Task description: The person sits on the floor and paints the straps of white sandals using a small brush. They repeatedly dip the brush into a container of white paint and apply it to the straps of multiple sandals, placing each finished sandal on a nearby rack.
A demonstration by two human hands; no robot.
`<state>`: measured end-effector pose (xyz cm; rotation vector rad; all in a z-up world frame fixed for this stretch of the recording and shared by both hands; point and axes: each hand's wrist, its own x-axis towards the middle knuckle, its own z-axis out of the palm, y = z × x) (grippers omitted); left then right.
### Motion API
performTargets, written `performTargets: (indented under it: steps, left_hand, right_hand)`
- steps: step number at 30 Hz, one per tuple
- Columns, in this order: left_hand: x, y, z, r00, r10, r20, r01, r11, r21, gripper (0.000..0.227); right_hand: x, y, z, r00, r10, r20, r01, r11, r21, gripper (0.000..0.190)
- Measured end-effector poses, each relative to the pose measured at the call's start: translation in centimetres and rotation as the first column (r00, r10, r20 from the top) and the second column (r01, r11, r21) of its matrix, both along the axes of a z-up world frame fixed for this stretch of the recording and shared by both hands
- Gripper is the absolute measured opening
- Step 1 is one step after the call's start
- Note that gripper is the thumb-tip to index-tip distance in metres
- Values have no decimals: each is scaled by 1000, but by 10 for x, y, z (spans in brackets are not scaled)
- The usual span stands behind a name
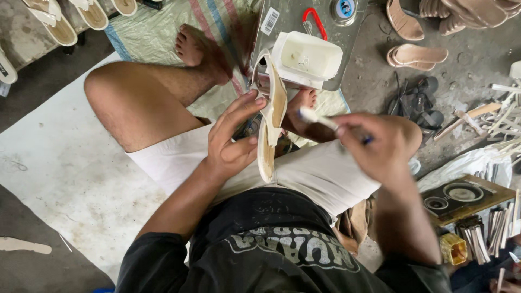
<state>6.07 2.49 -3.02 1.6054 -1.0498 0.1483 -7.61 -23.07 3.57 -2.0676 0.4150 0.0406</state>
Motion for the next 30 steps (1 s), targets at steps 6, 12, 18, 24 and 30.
performTargets:
  steps: [6,12,18,24,30]
  left_hand:
    - [-3,-6,1,997,-14,71,14,1000,3,24]
    - [-4,-6,8,997,0,78,-3,999,38,29]
    - [-4,-9,11,999,25,42,-27,998,58,43]
    - [-14,-13,16,991,54,-120,-40,993,114,47]
    - [-17,-7,25,943,-72,-326,106,991,86,59]
  right_hand:
    - [-32,67,-11,976,-104,190,-5,867,498,17]
    - [-22,81,-12,942,-135,306,31,947,321,13]
    - [-24,83,-10,909,-102,403,-35,948,318,13]
    - [-26,76,-15,903,-86,421,-59,946,319,12]
    - [-22,72,-17,891,-113,439,-29,952,305,12]
